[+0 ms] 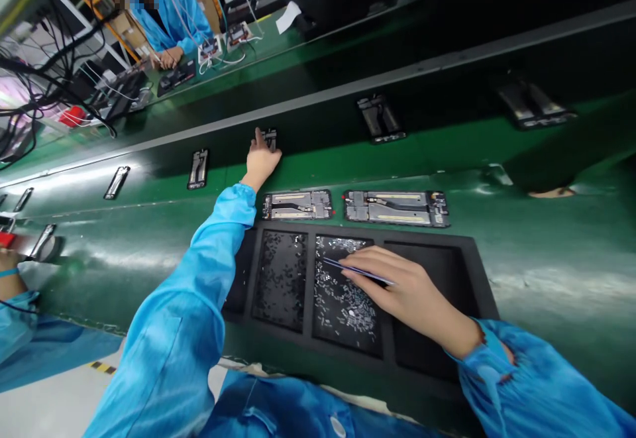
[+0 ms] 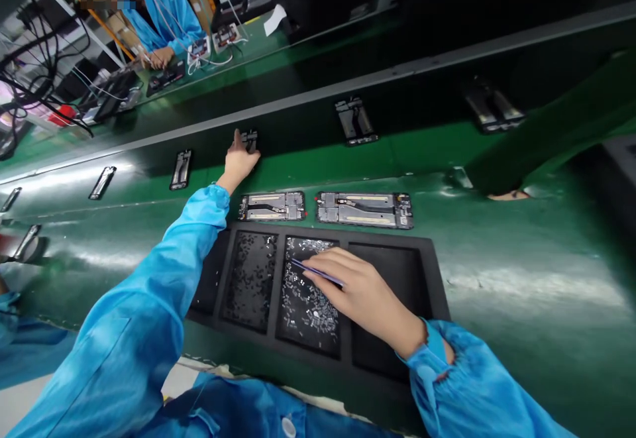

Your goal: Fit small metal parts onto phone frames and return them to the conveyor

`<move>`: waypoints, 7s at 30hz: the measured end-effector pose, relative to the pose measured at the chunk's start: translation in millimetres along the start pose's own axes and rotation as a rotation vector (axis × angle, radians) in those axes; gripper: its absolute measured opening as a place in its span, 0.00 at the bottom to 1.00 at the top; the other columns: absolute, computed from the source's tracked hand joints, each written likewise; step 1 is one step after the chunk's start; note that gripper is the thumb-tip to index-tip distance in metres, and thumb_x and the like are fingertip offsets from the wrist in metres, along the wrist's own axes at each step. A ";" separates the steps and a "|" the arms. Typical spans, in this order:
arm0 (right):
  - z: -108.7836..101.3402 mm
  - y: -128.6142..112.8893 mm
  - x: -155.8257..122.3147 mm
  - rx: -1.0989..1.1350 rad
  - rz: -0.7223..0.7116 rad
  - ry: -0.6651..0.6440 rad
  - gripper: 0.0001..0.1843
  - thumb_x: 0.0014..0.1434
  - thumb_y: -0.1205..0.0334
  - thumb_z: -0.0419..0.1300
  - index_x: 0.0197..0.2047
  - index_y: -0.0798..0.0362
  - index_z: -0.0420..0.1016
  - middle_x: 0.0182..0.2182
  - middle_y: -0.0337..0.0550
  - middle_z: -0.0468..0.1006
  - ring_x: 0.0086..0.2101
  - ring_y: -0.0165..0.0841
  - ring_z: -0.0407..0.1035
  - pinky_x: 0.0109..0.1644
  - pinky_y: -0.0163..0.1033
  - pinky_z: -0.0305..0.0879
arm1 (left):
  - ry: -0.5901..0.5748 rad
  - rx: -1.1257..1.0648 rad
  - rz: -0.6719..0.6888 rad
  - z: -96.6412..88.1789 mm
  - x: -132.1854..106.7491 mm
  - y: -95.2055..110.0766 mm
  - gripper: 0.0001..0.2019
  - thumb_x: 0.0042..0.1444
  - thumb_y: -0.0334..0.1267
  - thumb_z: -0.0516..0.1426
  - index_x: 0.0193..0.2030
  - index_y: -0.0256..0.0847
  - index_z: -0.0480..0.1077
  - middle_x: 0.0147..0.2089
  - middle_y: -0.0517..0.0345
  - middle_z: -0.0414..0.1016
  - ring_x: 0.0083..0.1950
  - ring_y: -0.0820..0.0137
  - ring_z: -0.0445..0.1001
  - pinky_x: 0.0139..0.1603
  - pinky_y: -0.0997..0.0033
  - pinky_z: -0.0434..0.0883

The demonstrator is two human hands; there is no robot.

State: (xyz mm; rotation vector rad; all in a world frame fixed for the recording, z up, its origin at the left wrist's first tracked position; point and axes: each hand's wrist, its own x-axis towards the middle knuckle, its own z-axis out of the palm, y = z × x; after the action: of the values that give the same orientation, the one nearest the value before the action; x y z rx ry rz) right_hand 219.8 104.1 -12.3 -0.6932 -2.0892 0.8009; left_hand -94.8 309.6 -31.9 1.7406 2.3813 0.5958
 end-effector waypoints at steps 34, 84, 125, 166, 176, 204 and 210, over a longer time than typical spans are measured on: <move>-6.9 5.0 1.2 -0.107 0.273 -0.098 0.10 0.65 0.55 0.61 0.38 0.49 0.82 0.36 0.40 0.86 0.35 0.38 0.81 0.39 0.40 0.79 | 0.093 -0.105 -0.129 -96.5 -360.1 16.5 0.37 0.50 0.49 0.64 0.66 0.45 0.60 0.45 0.49 0.64 0.48 0.52 0.67 0.51 0.42 0.69; 43.0 -17.7 63.2 -0.238 -0.087 -0.067 0.08 0.69 0.64 0.57 0.36 0.50 0.70 0.28 0.40 0.81 0.30 0.32 0.78 0.36 0.35 0.74 | -0.281 -0.038 0.630 -70.3 -321.5 2.7 0.32 0.62 0.51 0.52 0.68 0.34 0.60 0.69 0.21 0.50 0.64 0.36 0.60 0.59 0.39 0.60; 25.3 -5.5 52.4 -0.170 0.333 0.227 0.07 0.66 0.56 0.61 0.40 0.48 0.79 0.33 0.40 0.84 0.28 0.35 0.77 0.36 0.40 0.74 | -0.280 0.054 0.622 -72.7 -322.7 5.3 0.34 0.61 0.52 0.54 0.71 0.39 0.58 0.72 0.26 0.50 0.69 0.38 0.57 0.62 0.40 0.56; 46.4 1.7 57.0 -0.238 -0.029 0.035 0.02 0.67 0.66 0.60 0.42 0.53 0.75 0.35 0.45 0.84 0.35 0.35 0.79 0.41 0.39 0.77 | -0.310 0.101 0.786 -74.5 -286.6 -4.8 0.31 0.61 0.58 0.51 0.70 0.51 0.61 0.60 0.36 0.62 0.57 0.46 0.63 0.54 0.47 0.60; 54.5 -0.6 63.9 -0.179 0.059 0.015 0.06 0.68 0.63 0.59 0.41 0.52 0.78 0.34 0.43 0.85 0.35 0.35 0.81 0.41 0.38 0.78 | -0.299 0.133 0.766 -68.8 -290.6 -3.4 0.40 0.61 0.59 0.50 0.77 0.49 0.46 0.58 0.38 0.64 0.56 0.48 0.65 0.57 0.48 0.60; 48.2 -17.8 38.0 -0.226 0.296 0.104 0.08 0.71 0.60 0.52 0.39 0.49 0.68 0.27 0.38 0.81 0.26 0.32 0.78 0.29 0.35 0.71 | -0.149 0.040 0.740 -71.1 -296.7 -9.2 0.31 0.64 0.58 0.52 0.62 0.34 0.69 0.60 0.36 0.70 0.59 0.48 0.66 0.53 0.48 0.57; 49.0 -15.6 36.9 -0.276 0.289 0.201 0.07 0.71 0.60 0.53 0.41 0.49 0.70 0.32 0.40 0.83 0.29 0.34 0.80 0.32 0.36 0.73 | -0.110 0.020 0.722 -70.4 -297.9 -8.1 0.29 0.63 0.55 0.54 0.59 0.31 0.70 0.56 0.39 0.75 0.56 0.50 0.69 0.52 0.49 0.58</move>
State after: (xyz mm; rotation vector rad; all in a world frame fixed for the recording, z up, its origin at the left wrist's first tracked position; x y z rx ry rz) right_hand 156.7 104.6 -8.1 -1.1966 -1.9578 0.5706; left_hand -28.5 11.6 -7.5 2.5579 1.6415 0.5224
